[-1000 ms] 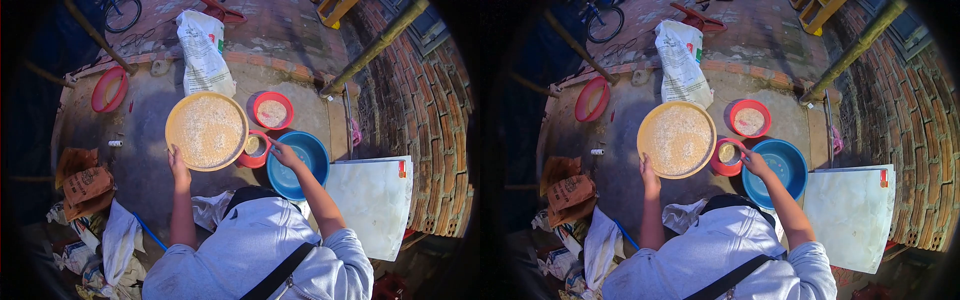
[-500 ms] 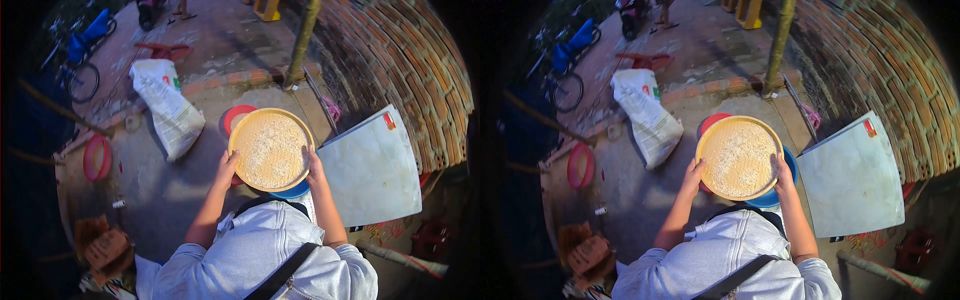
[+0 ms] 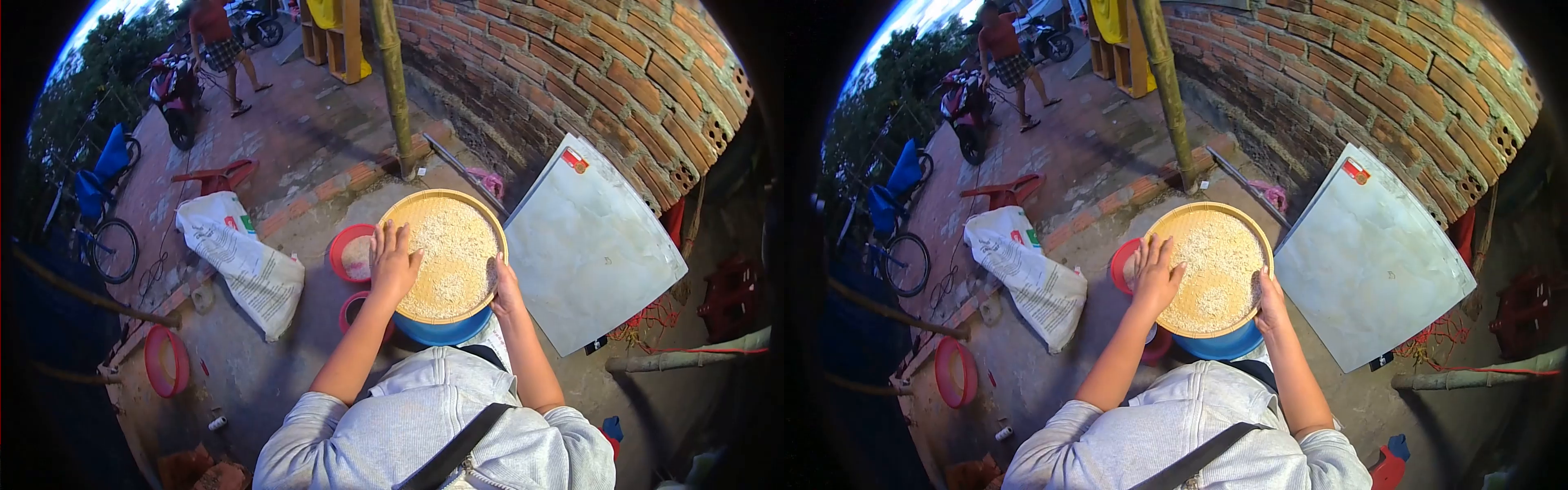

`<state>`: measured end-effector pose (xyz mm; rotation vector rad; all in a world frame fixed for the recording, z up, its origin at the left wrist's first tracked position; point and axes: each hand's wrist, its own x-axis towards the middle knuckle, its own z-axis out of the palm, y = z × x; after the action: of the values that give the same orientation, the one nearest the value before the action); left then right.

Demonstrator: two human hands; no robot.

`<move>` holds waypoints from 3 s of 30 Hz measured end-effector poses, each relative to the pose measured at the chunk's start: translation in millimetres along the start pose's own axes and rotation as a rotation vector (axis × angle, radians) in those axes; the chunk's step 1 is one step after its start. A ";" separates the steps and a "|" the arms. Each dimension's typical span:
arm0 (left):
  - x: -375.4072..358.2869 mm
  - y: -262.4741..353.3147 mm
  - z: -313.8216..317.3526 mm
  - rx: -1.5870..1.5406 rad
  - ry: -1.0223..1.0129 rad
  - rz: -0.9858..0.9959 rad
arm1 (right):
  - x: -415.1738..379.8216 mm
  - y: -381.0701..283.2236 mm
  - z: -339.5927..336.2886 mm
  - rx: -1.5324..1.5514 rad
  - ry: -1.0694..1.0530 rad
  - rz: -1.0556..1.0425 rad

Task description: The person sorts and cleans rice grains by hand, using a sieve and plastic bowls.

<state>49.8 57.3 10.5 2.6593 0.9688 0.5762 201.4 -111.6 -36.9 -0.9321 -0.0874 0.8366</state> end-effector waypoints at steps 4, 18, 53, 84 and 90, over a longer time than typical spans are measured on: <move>9.2 36.4 18.9 -0.095 -0.135 0.044 | -8.9 -5.4 -2.7 0.008 0.029 -0.025; -32.7 57.3 17.2 -0.536 -0.282 0.620 | -0.8 8.8 -22.6 0.104 0.035 0.095; -102.8 -205.2 61.7 -0.561 -0.123 -0.662 | 7.1 40.6 -53.5 -0.066 0.130 0.058; -114.6 -26.4 2.0 -1.636 0.334 -0.887 | -18.8 38.5 98.0 -1.520 -0.965 -0.810; -145.3 -54.0 -16.0 -1.675 0.574 -0.975 | -44.4 35.6 123.4 -1.129 -1.456 -0.807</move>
<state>-89.2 3.6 -35.2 0.4727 0.9798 1.1252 99.2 -47.0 25.1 -0.9504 -2.2179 0.4765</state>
